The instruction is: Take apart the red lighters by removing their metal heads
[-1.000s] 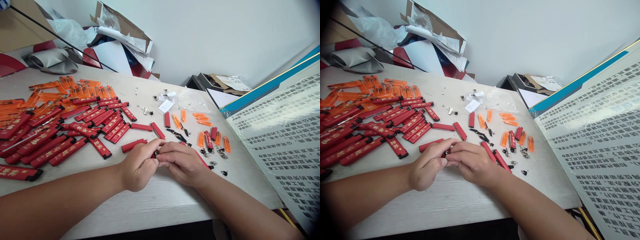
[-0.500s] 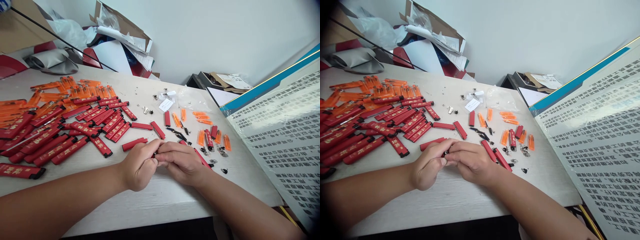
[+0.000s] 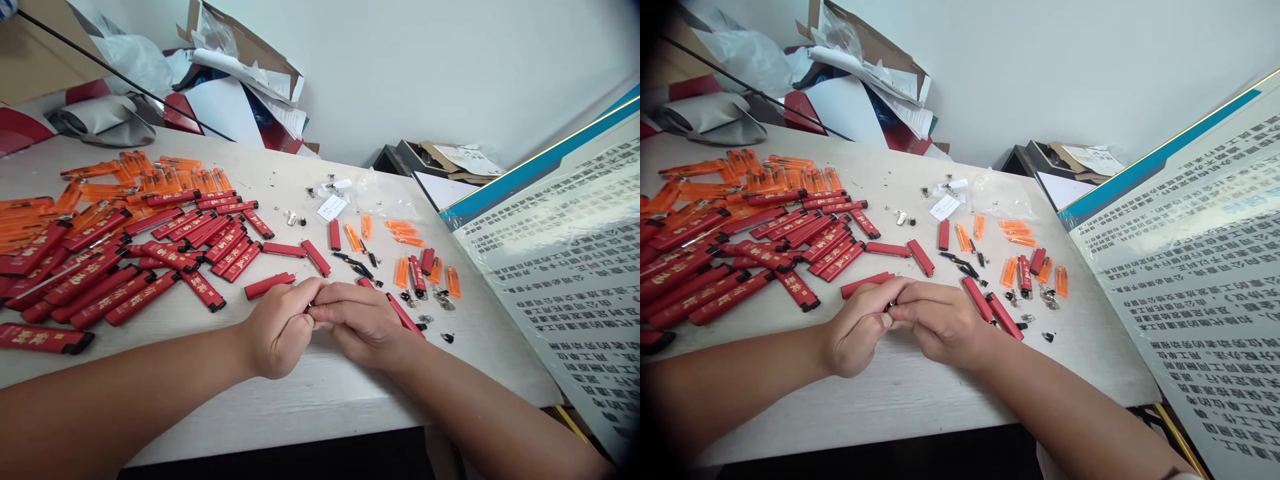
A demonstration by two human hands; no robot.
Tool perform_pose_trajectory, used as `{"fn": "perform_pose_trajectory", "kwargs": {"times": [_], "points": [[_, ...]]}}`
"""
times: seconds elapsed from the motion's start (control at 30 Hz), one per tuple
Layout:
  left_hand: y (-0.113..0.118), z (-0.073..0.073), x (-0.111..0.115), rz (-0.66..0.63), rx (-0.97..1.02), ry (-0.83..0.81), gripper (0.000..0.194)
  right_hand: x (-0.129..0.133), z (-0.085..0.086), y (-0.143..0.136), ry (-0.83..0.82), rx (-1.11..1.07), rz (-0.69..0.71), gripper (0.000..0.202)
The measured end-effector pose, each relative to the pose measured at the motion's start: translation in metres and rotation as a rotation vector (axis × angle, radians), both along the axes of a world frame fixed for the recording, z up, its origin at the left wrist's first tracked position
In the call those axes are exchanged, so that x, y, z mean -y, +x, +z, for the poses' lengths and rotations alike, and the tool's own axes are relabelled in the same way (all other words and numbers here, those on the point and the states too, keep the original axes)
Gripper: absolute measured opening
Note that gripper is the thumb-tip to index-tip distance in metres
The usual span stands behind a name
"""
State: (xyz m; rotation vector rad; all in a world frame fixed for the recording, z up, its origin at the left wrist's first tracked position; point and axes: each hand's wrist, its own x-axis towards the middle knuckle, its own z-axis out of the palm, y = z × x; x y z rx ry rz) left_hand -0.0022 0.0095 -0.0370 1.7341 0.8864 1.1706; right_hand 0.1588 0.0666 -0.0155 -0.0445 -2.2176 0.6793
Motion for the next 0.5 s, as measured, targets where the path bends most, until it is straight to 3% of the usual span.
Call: {"fn": "perform_pose_trajectory", "kwargs": {"times": [0.5], "points": [[-0.0004,-0.0019,-0.002,-0.01,0.013,0.04,0.014,-0.0031,-0.0068,0.0013,0.031,-0.008,0.016,0.015]]}}
